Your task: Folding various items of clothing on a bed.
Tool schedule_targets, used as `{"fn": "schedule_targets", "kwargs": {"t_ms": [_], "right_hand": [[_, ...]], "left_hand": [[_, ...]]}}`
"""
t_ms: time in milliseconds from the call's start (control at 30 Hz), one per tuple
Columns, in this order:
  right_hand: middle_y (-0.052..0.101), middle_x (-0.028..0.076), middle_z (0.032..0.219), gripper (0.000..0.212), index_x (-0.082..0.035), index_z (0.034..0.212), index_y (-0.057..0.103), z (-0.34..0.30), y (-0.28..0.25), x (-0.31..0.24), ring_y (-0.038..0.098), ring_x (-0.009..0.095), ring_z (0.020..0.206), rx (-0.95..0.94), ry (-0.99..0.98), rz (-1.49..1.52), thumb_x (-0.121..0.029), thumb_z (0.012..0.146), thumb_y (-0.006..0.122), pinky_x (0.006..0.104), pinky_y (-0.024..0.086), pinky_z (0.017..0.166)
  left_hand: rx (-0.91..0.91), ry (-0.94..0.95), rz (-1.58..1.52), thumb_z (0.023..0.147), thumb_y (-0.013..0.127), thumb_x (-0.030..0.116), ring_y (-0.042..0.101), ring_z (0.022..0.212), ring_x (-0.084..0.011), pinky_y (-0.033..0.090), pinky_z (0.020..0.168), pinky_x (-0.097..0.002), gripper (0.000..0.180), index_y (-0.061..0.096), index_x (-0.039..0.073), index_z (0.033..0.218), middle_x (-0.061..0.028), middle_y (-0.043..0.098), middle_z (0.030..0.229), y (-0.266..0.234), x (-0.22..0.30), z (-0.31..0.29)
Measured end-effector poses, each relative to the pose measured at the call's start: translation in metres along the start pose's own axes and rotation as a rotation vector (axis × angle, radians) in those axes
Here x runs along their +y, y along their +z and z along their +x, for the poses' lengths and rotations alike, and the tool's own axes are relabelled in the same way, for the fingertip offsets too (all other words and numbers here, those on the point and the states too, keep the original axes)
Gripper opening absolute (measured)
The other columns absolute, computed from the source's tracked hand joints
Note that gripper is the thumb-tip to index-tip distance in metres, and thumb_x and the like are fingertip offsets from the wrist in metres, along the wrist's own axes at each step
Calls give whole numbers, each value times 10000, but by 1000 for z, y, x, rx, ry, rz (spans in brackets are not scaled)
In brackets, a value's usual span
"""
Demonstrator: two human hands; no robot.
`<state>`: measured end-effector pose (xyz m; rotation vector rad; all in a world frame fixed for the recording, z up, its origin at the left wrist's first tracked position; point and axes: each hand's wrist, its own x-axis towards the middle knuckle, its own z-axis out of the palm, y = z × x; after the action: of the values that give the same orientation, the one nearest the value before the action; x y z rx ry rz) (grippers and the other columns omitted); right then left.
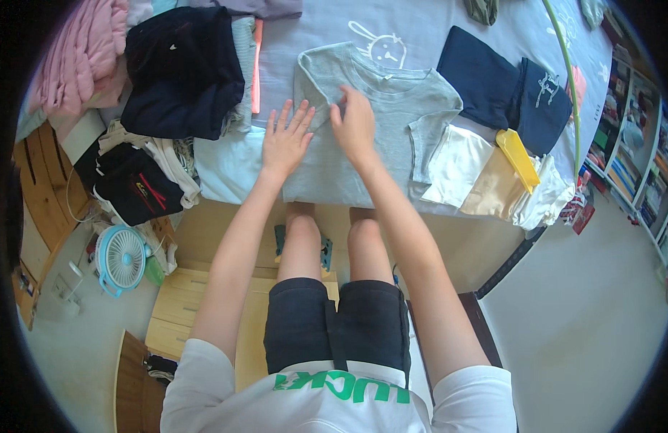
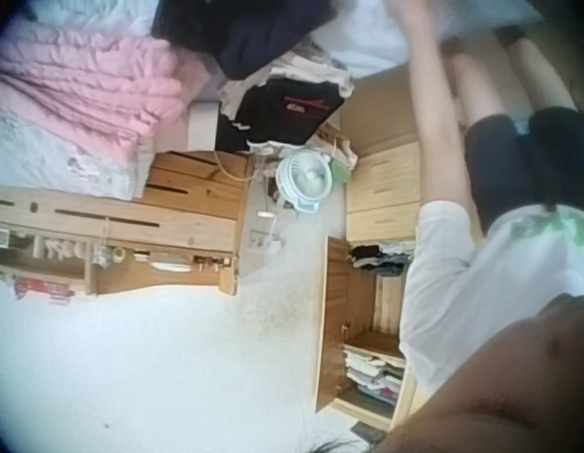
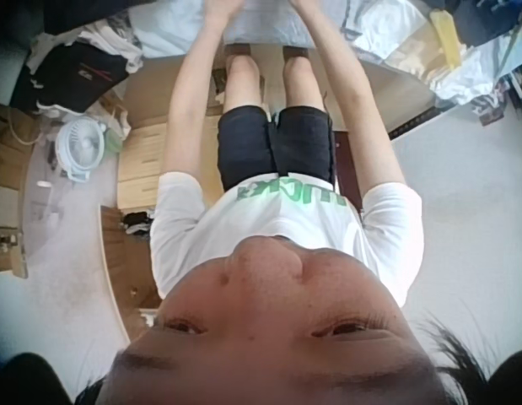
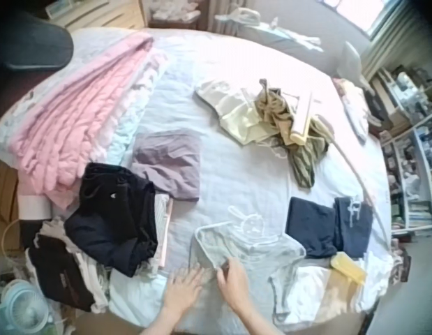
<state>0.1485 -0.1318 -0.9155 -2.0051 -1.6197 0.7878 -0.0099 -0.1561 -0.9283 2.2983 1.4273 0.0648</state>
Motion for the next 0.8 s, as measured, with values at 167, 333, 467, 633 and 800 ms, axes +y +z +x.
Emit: {"fn": "schedule_targets", "kwargs": {"t_ms": [167,333,467,633,800], "right_hand": [[541,112,756,148,-10,886,542,-105,-18,39,527,260,729,33,127,74,-37,744,511,353,416,674],[542,52,772,204,-23,977,501,-221,-48,123,505,103,683,399,1164,474,-61,777,500,238,413,541],[553,14,956,363,-76,1065,439,-244,-57,130,504,140,870,225,1609,475,-123,738,591,294,409,714],[537,5,1023,470,-78,1114,437,-261,-63,176,473,138,953,110,1378,825,-149,703,653,298,375,765],[573,26,977,486,-30,1109,481,-260,-55,170,500,146,914,-223,1412,794,-178,693,685,289,368,783]], "left_hand": [[68,-33,-54,812,505,232,203,1277,-296,176,1029,-452,562,288,156,1325,-68,225,1389,-4,4,-13],[128,-228,-218,748,552,134,253,1232,-331,200,1011,-468,545,365,76,1256,-148,305,1323,2,40,-75],[73,-324,-297,730,572,109,365,1108,-317,261,952,-452,493,411,58,1193,-131,412,1190,15,45,-147],[43,-723,-396,715,652,186,414,968,-277,309,863,-386,448,447,59,1093,-102,453,998,34,56,-156],[165,-982,-666,691,698,219,417,911,-238,323,845,-343,384,503,24,958,-74,482,941,53,53,-153]]}}
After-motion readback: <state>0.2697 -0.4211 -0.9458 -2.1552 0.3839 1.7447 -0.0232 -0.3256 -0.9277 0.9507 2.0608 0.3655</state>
